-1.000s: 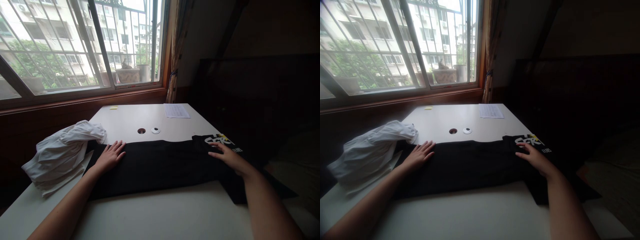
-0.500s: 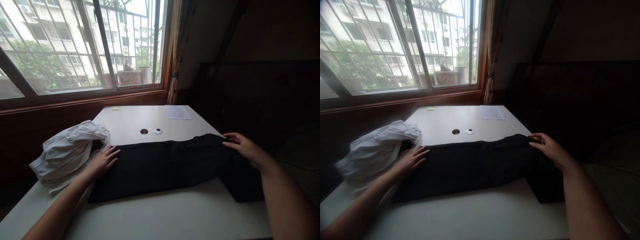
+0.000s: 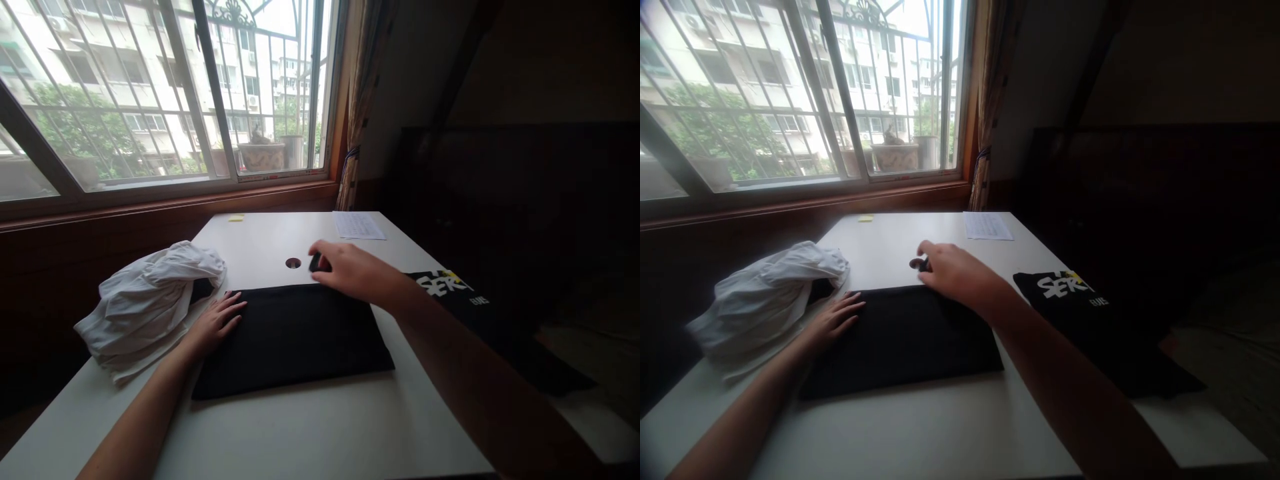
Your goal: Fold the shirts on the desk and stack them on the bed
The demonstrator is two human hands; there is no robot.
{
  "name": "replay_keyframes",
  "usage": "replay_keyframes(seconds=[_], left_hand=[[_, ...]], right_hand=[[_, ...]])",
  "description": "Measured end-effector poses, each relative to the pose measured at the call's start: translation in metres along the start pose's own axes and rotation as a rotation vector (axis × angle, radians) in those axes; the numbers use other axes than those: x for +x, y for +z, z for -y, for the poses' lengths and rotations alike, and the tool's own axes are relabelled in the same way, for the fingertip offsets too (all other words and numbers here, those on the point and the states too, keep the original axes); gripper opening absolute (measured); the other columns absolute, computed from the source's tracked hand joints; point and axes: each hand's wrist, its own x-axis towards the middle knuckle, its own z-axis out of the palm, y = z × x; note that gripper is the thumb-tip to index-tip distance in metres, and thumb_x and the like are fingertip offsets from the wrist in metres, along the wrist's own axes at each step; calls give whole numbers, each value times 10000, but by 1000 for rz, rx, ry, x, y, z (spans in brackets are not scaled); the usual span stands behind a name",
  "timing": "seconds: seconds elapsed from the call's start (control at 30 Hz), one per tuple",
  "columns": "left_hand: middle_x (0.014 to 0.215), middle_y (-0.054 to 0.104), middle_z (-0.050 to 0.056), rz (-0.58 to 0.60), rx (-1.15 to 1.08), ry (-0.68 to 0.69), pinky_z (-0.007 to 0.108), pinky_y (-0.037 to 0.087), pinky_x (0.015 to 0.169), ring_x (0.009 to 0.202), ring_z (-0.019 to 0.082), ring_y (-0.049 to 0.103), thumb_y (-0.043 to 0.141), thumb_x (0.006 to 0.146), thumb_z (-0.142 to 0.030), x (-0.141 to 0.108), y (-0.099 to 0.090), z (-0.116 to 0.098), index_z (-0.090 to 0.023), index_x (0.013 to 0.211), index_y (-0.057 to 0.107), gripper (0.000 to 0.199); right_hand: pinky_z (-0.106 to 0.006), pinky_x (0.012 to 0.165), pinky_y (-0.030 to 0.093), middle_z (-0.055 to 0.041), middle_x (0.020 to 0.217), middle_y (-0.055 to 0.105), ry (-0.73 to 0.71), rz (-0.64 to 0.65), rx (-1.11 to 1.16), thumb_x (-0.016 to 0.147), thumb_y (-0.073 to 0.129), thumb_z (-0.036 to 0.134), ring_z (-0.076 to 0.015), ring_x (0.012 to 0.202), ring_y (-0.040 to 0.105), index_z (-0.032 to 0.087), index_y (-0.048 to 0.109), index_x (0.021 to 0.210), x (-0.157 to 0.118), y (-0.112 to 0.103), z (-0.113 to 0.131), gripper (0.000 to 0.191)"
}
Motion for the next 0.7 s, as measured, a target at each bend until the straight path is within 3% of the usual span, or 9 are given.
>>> replay_keyframes(seconds=[0.1, 0.2, 0.3, 0.37, 0.47, 0.57, 0.7], left_hand=[[1586, 508, 74, 8, -13, 4, 609, 304, 1240, 1543, 327, 343, 430, 1037, -525, -1, -1, 0, -281, 1432, 620, 502], [1582, 513, 80, 12, -19, -4, 613, 309, 1236, 1539, 331, 350, 438, 1037, -513, -1, -2, -2, -278, 1430, 623, 494], [1582, 513, 79, 4, -19, -11, 612, 317, 1232, 1532, 329, 364, 453, 1033, -506, -1, -1, -2, -287, 1429, 623, 483], [1584, 511, 76, 5, -12, -12, 612, 319, 1231, 1531, 329, 366, 452, 1034, -507, -1, 1, -2, -291, 1431, 621, 483], [1590, 504, 74, 15, 7, -11, 607, 323, 1231, 1530, 331, 367, 444, 1035, -503, -1, 2, 0, -295, 1442, 612, 486], [1598, 495, 70, 22, 33, -17, 600, 322, 1233, 1533, 333, 361, 441, 1036, -495, -2, 4, 0, -300, 1460, 596, 491], [1610, 480, 62, 25, 71, -19, 597, 330, 1230, 1538, 333, 350, 450, 1036, -461, -4, 4, -6, -309, 1474, 578, 481]], right_hand=[[-262, 708, 501, -34, 1081, 751, -84, 150, 221, 986, 600, 453, -147, 742, 702, 264, 592, 1362, -2, 14, 17, 421], [-280, 726, 518, -39, 1095, 748, -45, 100, 226, 1025, 529, 440, -149, 742, 713, 260, 606, 1356, -7, 21, -1, 385], [-340, 856, 539, -69, 1104, 752, -31, 43, 120, 1023, 524, 411, -218, 950, 723, 231, 686, 1251, -14, 40, -39, 333], [-388, 962, 537, -88, 1214, 730, -60, 62, 93, 1030, 510, 430, -249, 1103, 692, 229, 705, 1237, -22, 63, -65, 349], [-475, 1157, 441, -98, 1523, 557, -103, 87, 37, 1042, 473, 518, -280, 1385, 537, 252, 615, 1423, -41, 106, -97, 486], [-526, 1271, 278, -82, 1661, 392, -131, 108, -64, 1048, 444, 566, -289, 1552, 312, 250, 500, 1544, -61, 142, -118, 591], [-541, 1299, 193, -21, 1704, 295, -168, 91, -144, 1065, 414, 548, -268, 1590, 210, 317, 361, 1621, -76, 157, -134, 605]])
